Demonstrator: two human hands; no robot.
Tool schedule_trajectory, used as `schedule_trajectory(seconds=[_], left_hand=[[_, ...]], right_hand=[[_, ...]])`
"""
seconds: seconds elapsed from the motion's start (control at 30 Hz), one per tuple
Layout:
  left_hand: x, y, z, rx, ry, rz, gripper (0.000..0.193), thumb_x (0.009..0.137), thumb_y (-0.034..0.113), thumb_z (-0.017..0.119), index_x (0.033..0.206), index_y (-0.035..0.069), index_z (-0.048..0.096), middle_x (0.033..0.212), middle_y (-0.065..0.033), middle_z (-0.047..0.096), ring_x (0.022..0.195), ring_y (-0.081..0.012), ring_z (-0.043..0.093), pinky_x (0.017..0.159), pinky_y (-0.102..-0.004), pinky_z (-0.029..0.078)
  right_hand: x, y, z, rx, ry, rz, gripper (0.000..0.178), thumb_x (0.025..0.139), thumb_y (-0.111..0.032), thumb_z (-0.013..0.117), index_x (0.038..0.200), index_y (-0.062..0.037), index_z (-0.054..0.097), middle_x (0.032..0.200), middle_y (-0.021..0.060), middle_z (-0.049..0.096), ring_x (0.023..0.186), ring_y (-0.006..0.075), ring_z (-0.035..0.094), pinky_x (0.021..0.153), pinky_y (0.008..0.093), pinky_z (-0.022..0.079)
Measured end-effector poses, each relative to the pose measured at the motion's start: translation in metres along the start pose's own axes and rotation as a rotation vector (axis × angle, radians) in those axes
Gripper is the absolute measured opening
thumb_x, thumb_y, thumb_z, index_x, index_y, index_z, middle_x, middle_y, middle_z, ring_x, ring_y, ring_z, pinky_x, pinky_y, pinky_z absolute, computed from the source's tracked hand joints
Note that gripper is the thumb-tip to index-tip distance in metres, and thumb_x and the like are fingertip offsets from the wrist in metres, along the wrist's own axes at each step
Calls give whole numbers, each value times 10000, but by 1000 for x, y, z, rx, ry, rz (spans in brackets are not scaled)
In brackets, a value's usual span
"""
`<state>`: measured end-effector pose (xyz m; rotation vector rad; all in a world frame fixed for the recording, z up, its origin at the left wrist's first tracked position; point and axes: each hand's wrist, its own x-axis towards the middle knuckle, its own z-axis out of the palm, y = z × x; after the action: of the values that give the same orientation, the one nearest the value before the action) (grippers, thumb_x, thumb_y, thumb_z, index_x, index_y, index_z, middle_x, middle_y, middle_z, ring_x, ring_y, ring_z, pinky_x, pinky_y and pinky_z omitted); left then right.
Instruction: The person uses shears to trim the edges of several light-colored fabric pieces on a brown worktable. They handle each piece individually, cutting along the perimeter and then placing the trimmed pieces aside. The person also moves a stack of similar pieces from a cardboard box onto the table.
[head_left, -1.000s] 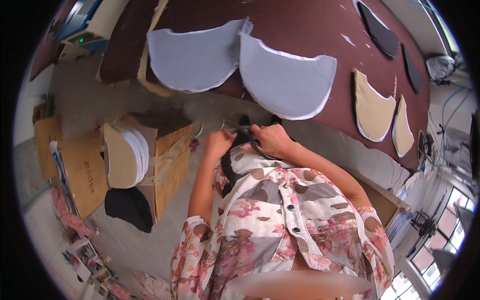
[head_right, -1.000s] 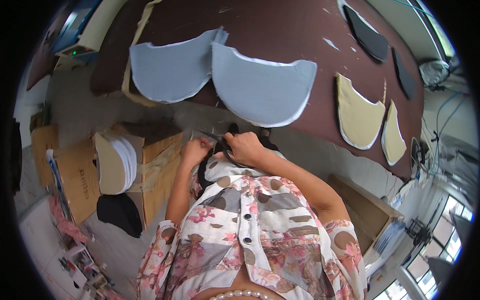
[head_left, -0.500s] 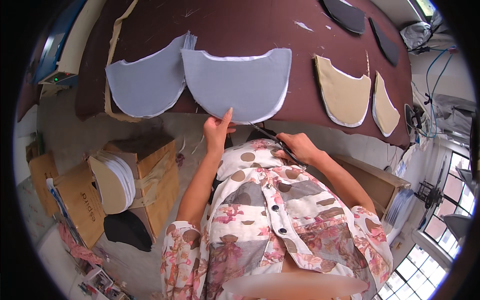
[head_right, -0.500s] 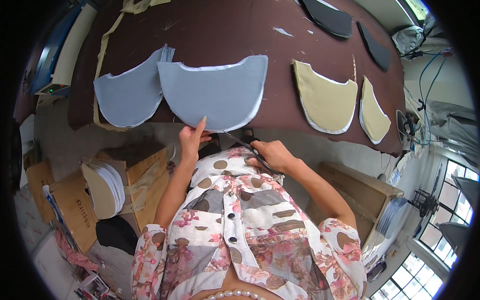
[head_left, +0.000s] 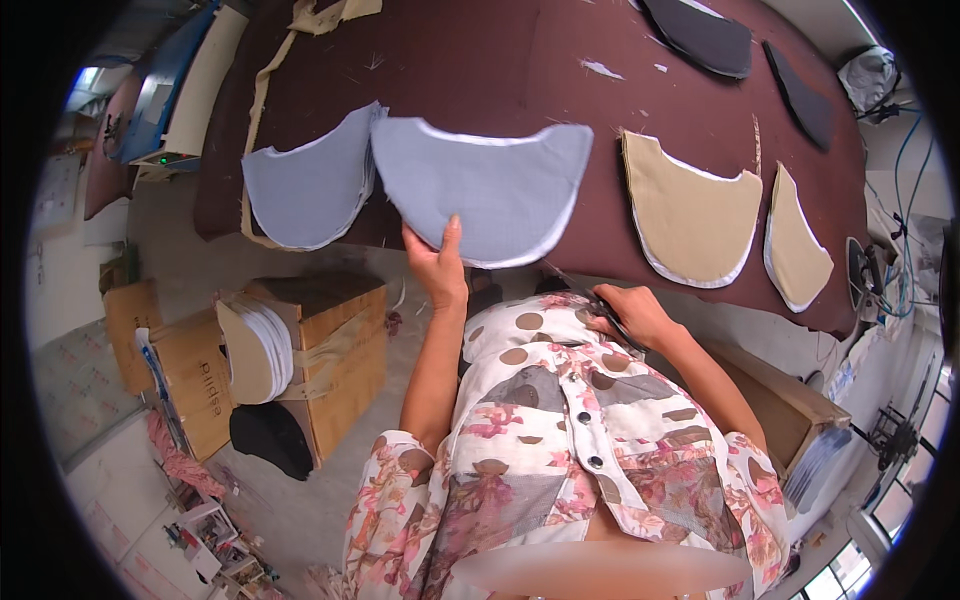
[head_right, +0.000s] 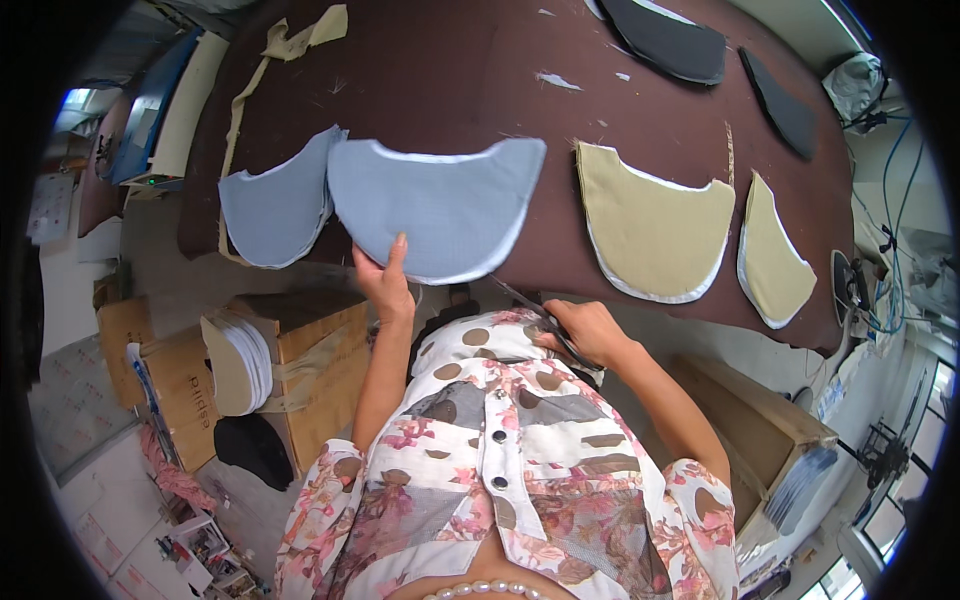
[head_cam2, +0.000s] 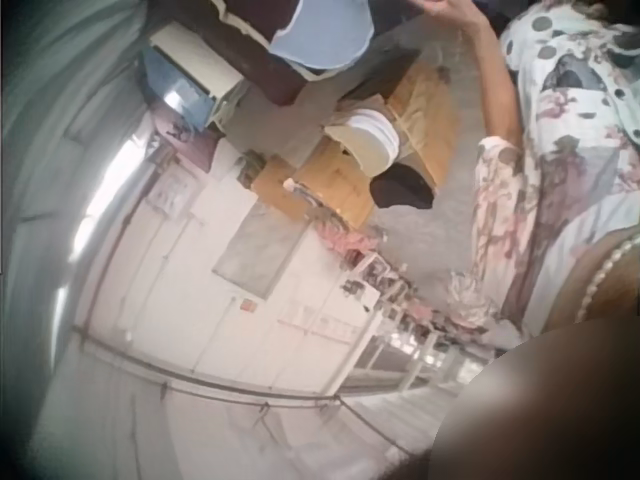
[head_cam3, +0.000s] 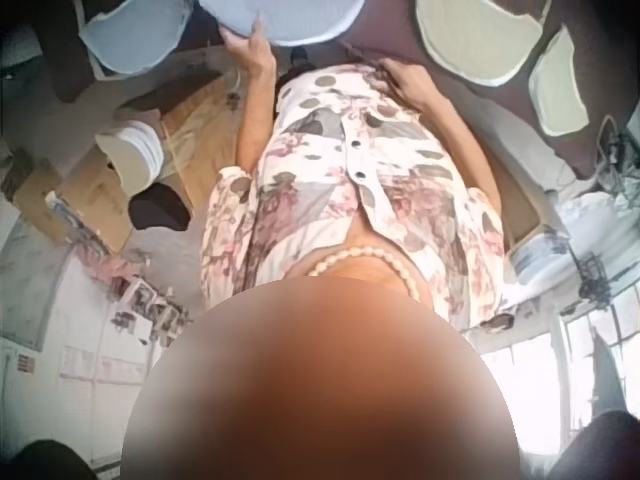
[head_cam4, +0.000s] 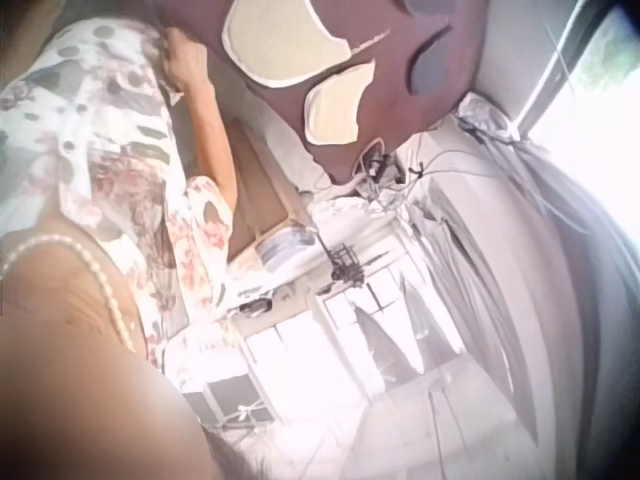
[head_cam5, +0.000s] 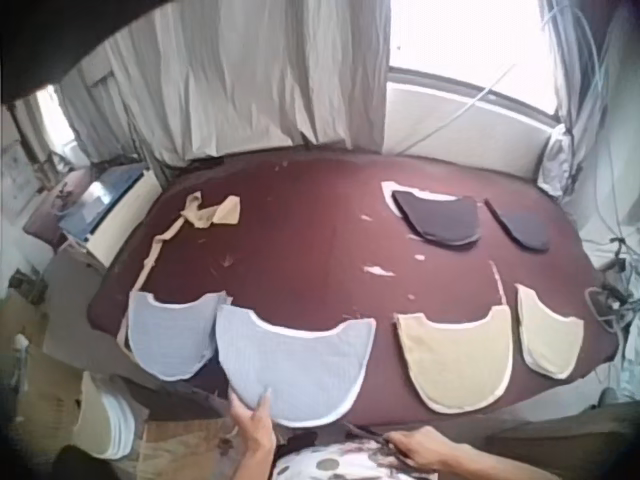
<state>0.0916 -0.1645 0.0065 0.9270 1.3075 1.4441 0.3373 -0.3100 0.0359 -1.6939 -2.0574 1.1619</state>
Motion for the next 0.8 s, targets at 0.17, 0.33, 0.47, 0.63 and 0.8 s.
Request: schedule_trajectory(seconds=[0.17, 0.33, 0.47, 0.63, 0.8], left_hand=[[30, 31, -3, -39, -435, -135, 565, 744, 40, 694, 1237, -49, 433, 1158, -118, 536, 1034, -169, 525, 911, -297, 419], [115, -3, -6, 130, -693, -424, 502, 704, 32, 726, 1154, -47, 518, 1020, -97, 614, 892, -155, 588, 831, -285, 473], [164, -9, -9, 228, -813, -512, 507, 683, 24, 744, 1147, -20, 545, 996, -75, 629, 871, -140, 599, 827, -284, 487], [194, -5, -6, 377, -849, -414, 526, 728, 68, 725, 1201, -18, 512, 957, -81, 641, 835, -134, 606, 766, -271, 500], [139, -22, -31, 372, -329, -110, 491, 806, 132, 687, 1219, -31, 479, 888, -81, 645, 770, -117, 590, 684, -237, 477]], right_hand=[[-11, 2, 6, 0, -15, 73, 517, 834, -522, 530, 998, -32, 533, 796, 171, 587, 712, 377, 562, 605, 439, 424], [-16, 0, 6, -31, -22, 56, 524, 828, -515, 541, 1010, -24, 528, 791, 182, 585, 693, 384, 561, 595, 442, 425], [-19, -7, 5, -29, -24, 48, 515, 822, -492, 557, 1001, -10, 529, 782, 190, 583, 681, 388, 561, 595, 443, 428], [-16, -16, 3, 59, -13, -21, 521, 803, -491, 582, 997, -10, 532, 780, 186, 576, 697, 390, 557, 602, 433, 430], [-5, -27, -5, 259, -69, 68, 503, 810, -462, 599, 1023, -12, 530, 717, 172, 575, 648, 364, 559, 583, 383, 442]])
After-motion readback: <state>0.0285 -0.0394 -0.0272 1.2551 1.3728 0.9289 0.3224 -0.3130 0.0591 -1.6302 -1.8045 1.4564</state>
